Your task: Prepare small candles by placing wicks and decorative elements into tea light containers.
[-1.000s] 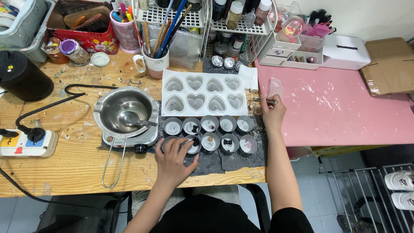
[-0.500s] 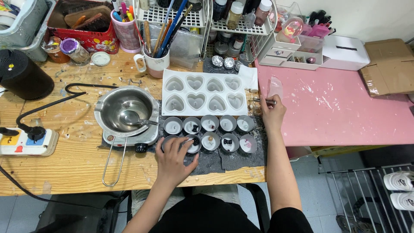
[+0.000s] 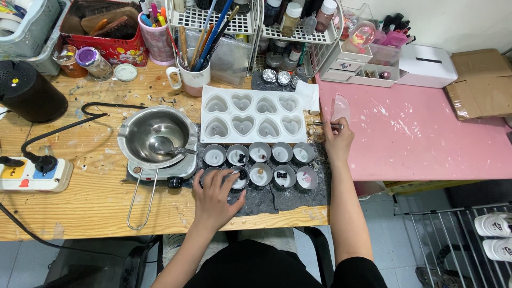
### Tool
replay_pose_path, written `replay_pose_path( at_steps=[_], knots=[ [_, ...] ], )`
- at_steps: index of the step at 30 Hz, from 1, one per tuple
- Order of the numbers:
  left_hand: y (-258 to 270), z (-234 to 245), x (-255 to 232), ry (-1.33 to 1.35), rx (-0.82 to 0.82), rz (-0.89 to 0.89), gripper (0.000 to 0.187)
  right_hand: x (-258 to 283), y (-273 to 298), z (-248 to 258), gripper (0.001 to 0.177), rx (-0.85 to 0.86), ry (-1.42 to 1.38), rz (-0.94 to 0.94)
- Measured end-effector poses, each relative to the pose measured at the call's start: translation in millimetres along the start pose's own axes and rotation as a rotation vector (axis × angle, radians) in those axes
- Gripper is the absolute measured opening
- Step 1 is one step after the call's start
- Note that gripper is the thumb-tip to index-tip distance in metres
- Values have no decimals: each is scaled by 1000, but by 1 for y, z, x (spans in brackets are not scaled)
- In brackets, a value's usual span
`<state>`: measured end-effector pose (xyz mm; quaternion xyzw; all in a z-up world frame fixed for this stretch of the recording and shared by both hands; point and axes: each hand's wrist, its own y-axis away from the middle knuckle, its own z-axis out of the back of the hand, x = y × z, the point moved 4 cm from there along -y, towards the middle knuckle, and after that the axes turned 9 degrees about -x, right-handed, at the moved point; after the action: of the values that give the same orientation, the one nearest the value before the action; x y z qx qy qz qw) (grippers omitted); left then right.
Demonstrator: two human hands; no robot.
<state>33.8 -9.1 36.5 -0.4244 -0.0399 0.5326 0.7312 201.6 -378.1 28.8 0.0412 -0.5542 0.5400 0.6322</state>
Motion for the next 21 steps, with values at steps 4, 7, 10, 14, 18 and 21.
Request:
replay_pose_path(
  at_steps=[4,7,10,14,18,21],
  knots=[
    [-1,2,-1,6,8,9,45,-3,2,3,28,-33,-3,12],
    [-3,6,-1,38,-24,18,48,-8,1,5,32,-66,-22,34],
    [0,7,5,127,-86,50,42,2,4,12,28,-87,-41,109],
    [-2,15,9,231,-140,124,35,30,10,26,23,-45,-165,-152],
    [-8,10,6,290,-52,148,34,36,20,40,20,22,-370,-220],
    [-23,2,-8,331,91,117,35,46,35,45,20,156,-310,-82]
  ],
)
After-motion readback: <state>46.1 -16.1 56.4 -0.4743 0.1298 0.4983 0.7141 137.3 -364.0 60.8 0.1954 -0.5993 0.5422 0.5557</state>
